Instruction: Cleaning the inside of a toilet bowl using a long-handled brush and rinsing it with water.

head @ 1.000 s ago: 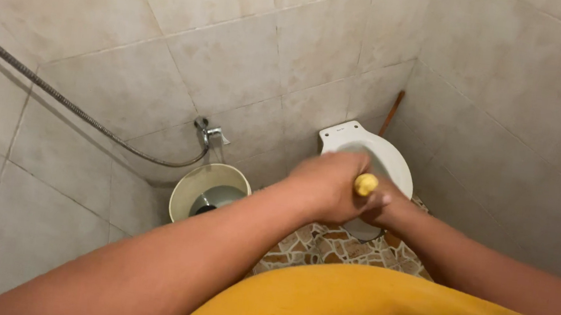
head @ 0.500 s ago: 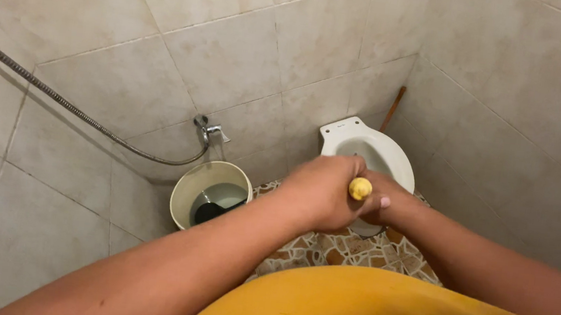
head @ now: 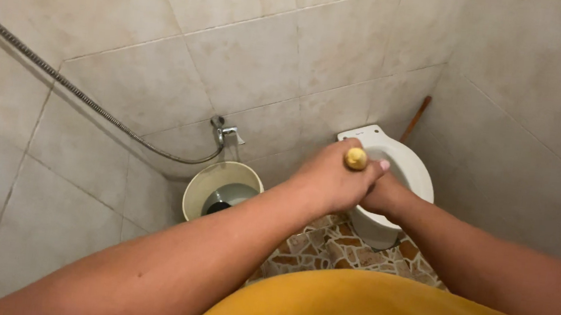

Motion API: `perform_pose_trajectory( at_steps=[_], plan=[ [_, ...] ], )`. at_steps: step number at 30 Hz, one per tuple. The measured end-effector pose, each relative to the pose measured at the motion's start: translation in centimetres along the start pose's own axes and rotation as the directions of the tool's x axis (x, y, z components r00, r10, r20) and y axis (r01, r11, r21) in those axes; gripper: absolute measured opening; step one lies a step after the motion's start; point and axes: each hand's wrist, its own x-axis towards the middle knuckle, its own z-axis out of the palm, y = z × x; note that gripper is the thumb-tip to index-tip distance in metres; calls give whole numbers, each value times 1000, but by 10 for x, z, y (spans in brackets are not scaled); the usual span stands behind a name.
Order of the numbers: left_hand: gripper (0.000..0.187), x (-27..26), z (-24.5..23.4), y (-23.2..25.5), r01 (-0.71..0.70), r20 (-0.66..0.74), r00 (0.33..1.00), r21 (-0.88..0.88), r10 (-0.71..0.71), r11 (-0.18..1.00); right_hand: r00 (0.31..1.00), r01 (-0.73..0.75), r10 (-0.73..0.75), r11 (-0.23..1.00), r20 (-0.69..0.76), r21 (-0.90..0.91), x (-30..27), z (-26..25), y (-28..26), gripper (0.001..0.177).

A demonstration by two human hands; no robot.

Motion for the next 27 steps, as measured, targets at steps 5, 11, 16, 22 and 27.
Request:
perform_pose_trajectory(
  at_steps=[5, 11, 16, 22, 27],
  plan=[
    [37, -11, -18, 38, -109, -89, 990, -7, 108, 994, 956, 269, -281, 953, -78, -137, -8, -13, -23, 33],
    [35, 19, -18, 29, -123, -109, 986, 45, 127, 991, 947, 238, -263, 960, -182, -149, 6, -16, -26, 41],
    [35, -1, -43, 59, -101, -189, 977, 2, 99, 995, 880, 389, -413, 910, -235, -143, 6, -21, -38, 42],
    [34, 12, -54, 39, -92, -220, 973, -84, 71, 992, 909, 328, -363, 926, -207, -187, 29, -14, -41, 47],
    [35, -22, -87, 76, -123, -296, 949, -38, 107, 992, 935, 163, -216, 966, -281, -200, 9, -17, -100, 38]
  ],
)
